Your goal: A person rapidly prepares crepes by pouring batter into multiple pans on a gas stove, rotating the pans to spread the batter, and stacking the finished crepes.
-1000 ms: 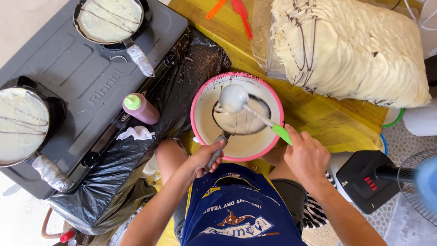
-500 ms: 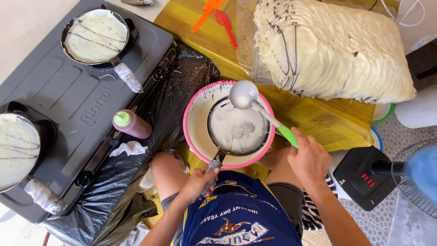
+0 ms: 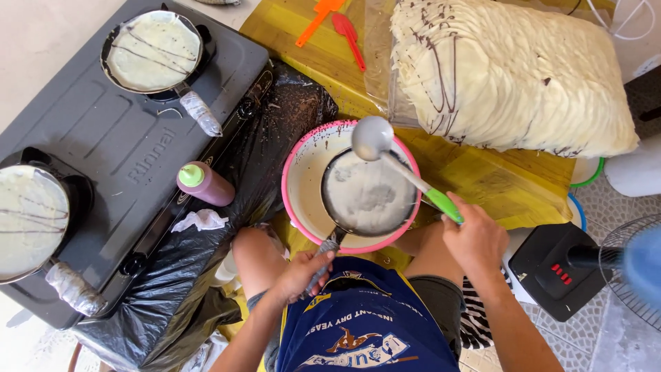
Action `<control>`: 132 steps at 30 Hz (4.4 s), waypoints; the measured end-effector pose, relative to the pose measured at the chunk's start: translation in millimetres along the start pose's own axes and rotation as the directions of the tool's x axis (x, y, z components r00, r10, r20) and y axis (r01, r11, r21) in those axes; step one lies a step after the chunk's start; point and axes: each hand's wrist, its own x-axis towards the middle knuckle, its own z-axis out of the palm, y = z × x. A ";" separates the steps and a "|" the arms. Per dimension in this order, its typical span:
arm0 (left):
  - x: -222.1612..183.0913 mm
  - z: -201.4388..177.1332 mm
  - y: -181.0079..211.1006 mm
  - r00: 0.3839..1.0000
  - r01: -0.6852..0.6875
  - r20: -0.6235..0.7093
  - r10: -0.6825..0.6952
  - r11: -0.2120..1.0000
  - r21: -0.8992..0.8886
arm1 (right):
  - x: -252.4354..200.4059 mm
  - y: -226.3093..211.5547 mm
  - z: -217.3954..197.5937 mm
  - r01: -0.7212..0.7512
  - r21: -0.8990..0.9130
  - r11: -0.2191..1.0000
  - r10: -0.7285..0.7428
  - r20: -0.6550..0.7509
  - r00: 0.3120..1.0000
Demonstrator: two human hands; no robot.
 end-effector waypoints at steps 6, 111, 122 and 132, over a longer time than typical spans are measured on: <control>15.7 -51.3 15.5 0.926 0.206 -0.295 0.235 0.340 0.918 | 18.0 52.6 79.9 -0.128 -0.163 0.978 0.177 0.337 0.925; 21.9 28.8 33.6 0.953 0.235 -0.066 -0.295 0.859 -0.454 | 213.8 -3.6 -97.2 0.047 0.002 0.999 -0.047 0.016 0.999; -27.7 57.2 100.1 0.815 -0.483 -0.272 0.512 0.859 0.169 | -5.2 -178.4 89.2 -0.680 0.716 -0.156 -0.453 0.560 0.694; -174.6 -89.3 -18.8 0.336 -0.342 -0.941 0.051 0.937 -0.071 | -3.8 -344.3 166.1 0.373 0.802 0.466 -0.620 -0.004 0.784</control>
